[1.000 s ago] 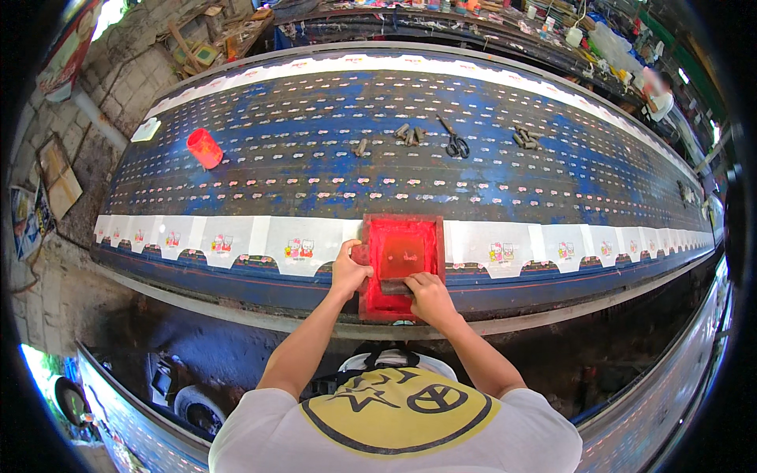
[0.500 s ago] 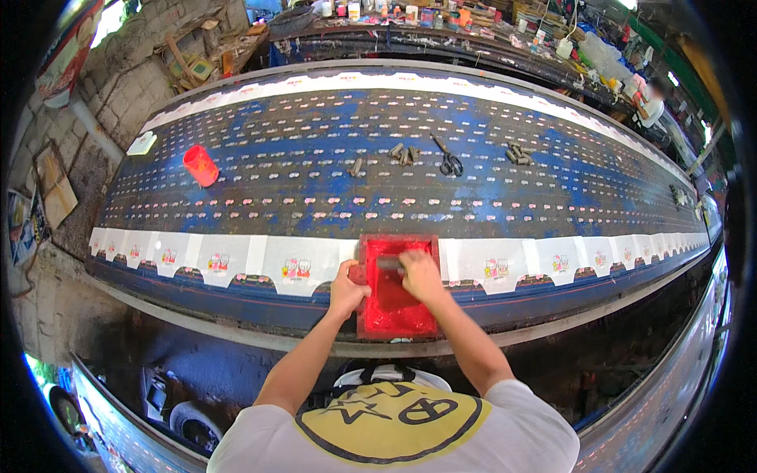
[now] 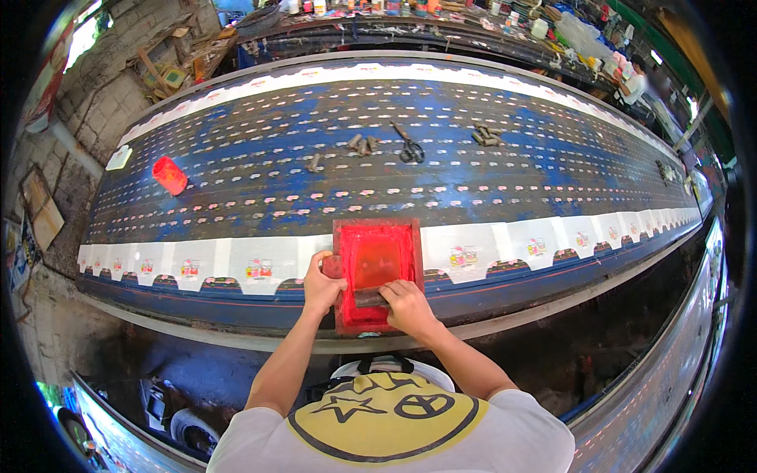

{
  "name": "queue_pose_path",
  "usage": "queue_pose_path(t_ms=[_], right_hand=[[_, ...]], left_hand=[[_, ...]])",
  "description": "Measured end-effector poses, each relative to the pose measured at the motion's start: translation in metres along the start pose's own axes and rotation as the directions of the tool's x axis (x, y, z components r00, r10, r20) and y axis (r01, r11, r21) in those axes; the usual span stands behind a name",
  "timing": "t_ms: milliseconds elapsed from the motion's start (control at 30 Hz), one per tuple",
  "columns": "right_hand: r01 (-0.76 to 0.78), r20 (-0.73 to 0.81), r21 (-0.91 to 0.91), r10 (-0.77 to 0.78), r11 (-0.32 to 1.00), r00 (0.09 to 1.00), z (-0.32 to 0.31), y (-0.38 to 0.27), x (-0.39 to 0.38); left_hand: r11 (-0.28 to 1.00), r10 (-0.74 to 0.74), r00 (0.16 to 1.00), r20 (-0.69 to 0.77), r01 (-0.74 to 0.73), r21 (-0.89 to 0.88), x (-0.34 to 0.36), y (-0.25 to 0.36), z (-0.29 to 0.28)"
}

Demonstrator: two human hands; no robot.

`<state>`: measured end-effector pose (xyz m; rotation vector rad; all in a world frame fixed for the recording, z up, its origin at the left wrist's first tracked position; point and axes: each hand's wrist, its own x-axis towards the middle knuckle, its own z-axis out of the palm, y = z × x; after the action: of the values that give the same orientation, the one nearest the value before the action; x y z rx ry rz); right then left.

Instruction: The person uses a squeegee to spread red ink across a screen printing frame placed over a long fabric roll on a table. The person repeatedly moves the squeegee back and forth to distribute the ink evenly across the screen surface.

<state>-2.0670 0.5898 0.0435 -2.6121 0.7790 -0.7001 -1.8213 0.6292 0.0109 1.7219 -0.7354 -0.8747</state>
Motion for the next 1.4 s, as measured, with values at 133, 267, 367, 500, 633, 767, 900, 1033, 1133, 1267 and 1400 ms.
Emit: queue_pose_path(t_ms=[133, 267, 367, 500, 633, 767, 900, 1033, 1133, 1267, 1400], right_hand=[[-0.005, -0.02, -0.031, 0.004, 1.0, 1.0, -0.044, 0.056, -0.033], [-0.05, 0.003, -0.043, 0.05, 0.998, 0.999, -0.085, 0.12, -0.074], [-0.086, 0.024, -0.046, 0.087, 0.995, 0.996, -0.109, 0.157, -0.099], [-0.091, 0.056, -0.013, 0.092, 0.996, 0.994, -0.126, 0.181, -0.116], [-0.086, 0.074, 0.017, 0.085, 0.996, 0.994, -0.129, 0.191, -0.123], [-0.067, 0.076, 0.032, 0.065, 0.997, 0.995, -0.13, 0.194, -0.127], [-0.057, 0.094, 0.042, 0.053, 0.998, 0.994, -0.131, 0.192, -0.129], [-0.01, 0.038, 0.0, 0.01, 1.0, 0.999, -0.13, 0.187, -0.133], [-0.017, 0.106, 0.047, 0.012, 0.999, 0.994, -0.132, 0.192, -0.131], [-0.117, 0.205, 0.061, 0.102, 0.991, 0.973, -0.139, 0.211, -0.09], [-0.13, 0.022, 0.029, 0.129, 0.991, 0.991, -0.116, 0.248, -0.033]], left_hand=[[0.994, 0.049, 0.999, 0.005, -0.049, -0.094, -0.008, 0.003, 0.083], [0.994, -0.014, 1.0, 0.01, 0.015, -0.105, -0.022, 0.002, 0.17], [0.996, -0.058, 0.998, 0.007, 0.059, -0.06, -0.034, 0.012, 0.217], [1.0, -0.029, 0.999, -0.026, 0.029, 0.002, -0.045, 0.009, 0.247], [0.994, -0.032, 0.999, -0.031, 0.035, 0.1, -0.05, 0.019, 0.253], [0.989, 0.02, 0.999, -0.033, -0.015, 0.147, -0.05, 0.021, 0.256], [0.995, -0.046, 0.999, 0.012, 0.045, 0.09, -0.047, 0.019, 0.253], [0.997, -0.067, 0.997, 0.033, 0.065, 0.049, -0.04, 0.007, 0.254], [0.998, -0.064, 0.997, 0.041, 0.063, 0.024, -0.038, 0.002, 0.253], [0.997, -0.079, 0.995, 0.052, 0.079, 0.018, -0.039, 0.002, 0.25], [0.997, -0.058, 0.997, 0.045, 0.055, 0.054, -0.041, 0.008, 0.251]])
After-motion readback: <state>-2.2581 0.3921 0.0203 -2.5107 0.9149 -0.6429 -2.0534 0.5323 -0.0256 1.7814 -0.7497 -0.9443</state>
